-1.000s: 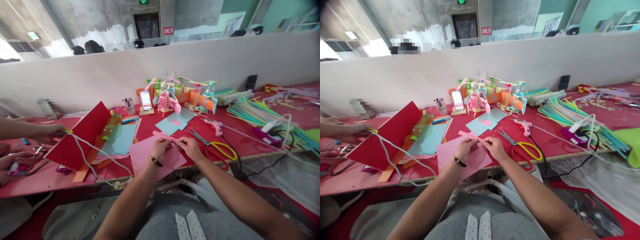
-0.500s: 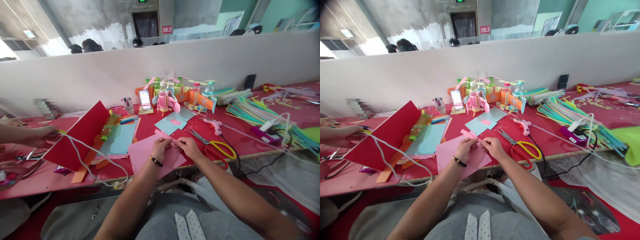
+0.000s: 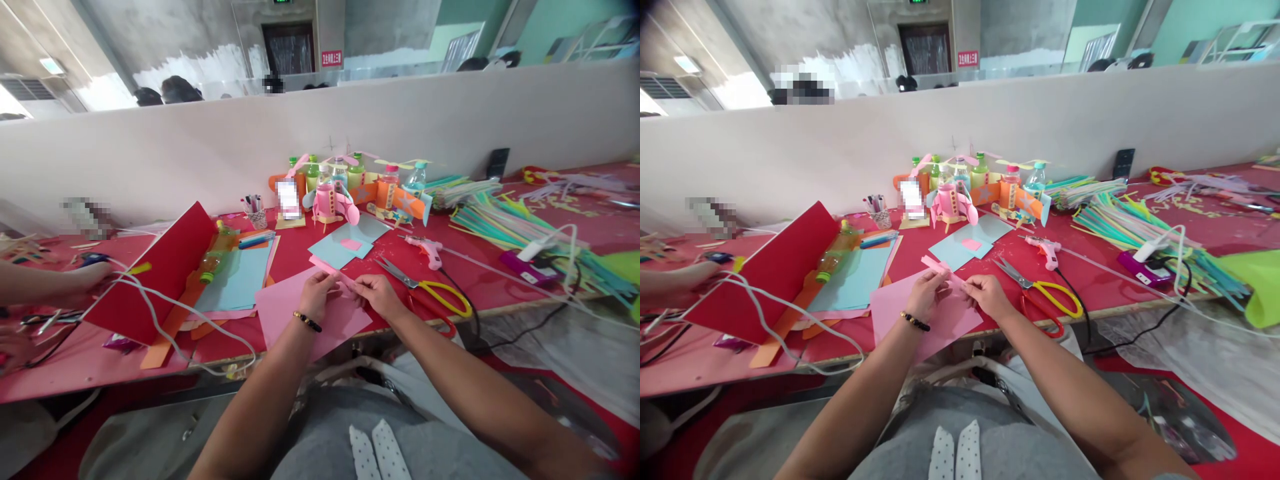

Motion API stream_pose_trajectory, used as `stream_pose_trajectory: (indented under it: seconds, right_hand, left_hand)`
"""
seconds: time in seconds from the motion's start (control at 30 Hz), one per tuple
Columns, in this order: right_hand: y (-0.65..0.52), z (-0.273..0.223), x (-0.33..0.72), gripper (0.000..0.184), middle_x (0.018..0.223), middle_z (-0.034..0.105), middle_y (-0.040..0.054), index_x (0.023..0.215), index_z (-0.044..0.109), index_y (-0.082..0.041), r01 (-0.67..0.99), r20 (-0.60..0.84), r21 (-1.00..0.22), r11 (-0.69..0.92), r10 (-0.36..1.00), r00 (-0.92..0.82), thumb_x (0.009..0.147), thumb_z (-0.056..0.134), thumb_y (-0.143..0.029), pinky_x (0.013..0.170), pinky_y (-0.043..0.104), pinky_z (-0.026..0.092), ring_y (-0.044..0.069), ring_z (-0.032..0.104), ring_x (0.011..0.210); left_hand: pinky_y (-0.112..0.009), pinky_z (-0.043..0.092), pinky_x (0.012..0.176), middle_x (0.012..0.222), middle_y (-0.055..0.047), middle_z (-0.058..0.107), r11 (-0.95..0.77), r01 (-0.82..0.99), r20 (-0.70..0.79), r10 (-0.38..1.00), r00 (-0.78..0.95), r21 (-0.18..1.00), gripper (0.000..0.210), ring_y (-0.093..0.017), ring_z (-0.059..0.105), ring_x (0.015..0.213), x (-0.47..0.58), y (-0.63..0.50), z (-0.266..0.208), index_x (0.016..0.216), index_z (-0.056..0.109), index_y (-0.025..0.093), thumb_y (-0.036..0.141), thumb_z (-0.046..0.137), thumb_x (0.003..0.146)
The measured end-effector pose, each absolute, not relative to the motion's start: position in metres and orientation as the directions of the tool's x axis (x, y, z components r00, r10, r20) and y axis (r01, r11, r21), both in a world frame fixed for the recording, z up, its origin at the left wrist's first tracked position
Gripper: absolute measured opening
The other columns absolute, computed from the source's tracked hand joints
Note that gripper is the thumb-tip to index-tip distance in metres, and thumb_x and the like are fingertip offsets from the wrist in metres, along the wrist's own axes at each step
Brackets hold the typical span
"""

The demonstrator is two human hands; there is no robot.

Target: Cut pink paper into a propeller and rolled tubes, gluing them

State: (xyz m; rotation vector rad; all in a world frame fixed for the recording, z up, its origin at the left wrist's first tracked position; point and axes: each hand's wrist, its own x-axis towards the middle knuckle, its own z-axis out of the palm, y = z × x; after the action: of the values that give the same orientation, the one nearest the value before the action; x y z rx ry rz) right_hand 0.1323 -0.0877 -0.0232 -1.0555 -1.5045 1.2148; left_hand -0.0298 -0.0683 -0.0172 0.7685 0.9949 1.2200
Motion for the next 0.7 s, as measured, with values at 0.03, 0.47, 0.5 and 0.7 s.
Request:
stream_pose_trajectory:
  seconds: [0.03, 0.47, 0.5, 0.7]
  right_hand:
    - [-0.087, -0.023, 0.133, 0.032, 0.051, 0.060, 0.0006, 0.067, 0.061, -0.014, 0.067, 0.134, -0.986, 0.152, 0.966, -0.220, 0.079, 0.056, -0.044, 0.040, 0.021, 0.042, 0.011, 0.054, 0.042]
    - [-0.113, -0.008, 0.173, 0.023, 0.079, 0.066, 0.0061, 0.089, 0.063, -0.019, 0.501, 0.363, -0.824, 0.263, 0.925, 0.113, 0.082, 0.053, -0.039, 0.065, 0.030, 0.050, 0.019, 0.062, 0.068]
    - [-0.118, -0.009, 0.188, 0.023, 0.082, 0.066, 0.0071, 0.091, 0.062, -0.019, 0.619, 0.408, -0.748, 0.240, 0.901, 0.143, 0.081, 0.053, -0.037, 0.066, 0.031, 0.049, 0.020, 0.062, 0.071]
    - [-0.131, -0.027, 0.263, 0.030, 0.097, 0.060, 0.0127, 0.103, 0.060, -0.017, 0.959, 0.341, -0.264, 0.106, 0.940, -0.010, 0.076, 0.055, -0.029, 0.083, 0.040, 0.044, 0.029, 0.057, 0.095]
  left_hand:
    - [-0.023, 0.047, 0.057, 0.059, 0.001, 0.056, 0.213, -0.375, -0.196, 0.977, 0.084, 0.902, 0.032, -0.008, 0.052, 0.054, -0.028, -0.070, -0.016, 0.068, 0.061, 0.014, 0.038, 0.077, 0.055]
    - [-0.029, 0.051, 0.064, 0.070, -0.004, 0.062, 0.273, -0.342, -0.205, 0.953, 0.223, 0.899, 0.028, -0.012, 0.058, 0.066, -0.030, -0.076, -0.005, 0.072, 0.062, 0.012, 0.036, 0.074, 0.062]
    - [-0.029, 0.051, 0.065, 0.073, -0.005, 0.062, 0.279, -0.360, -0.207, 0.952, 0.228, 0.890, 0.028, -0.013, 0.059, 0.067, -0.031, -0.077, -0.003, 0.073, 0.062, 0.012, 0.035, 0.074, 0.063]
    - [-0.028, 0.051, 0.066, 0.074, -0.005, 0.063, 0.327, -0.446, -0.234, 0.939, 0.251, 0.833, 0.024, -0.012, 0.060, 0.068, -0.030, -0.081, -0.002, 0.071, 0.060, 0.013, 0.029, 0.075, 0.062]
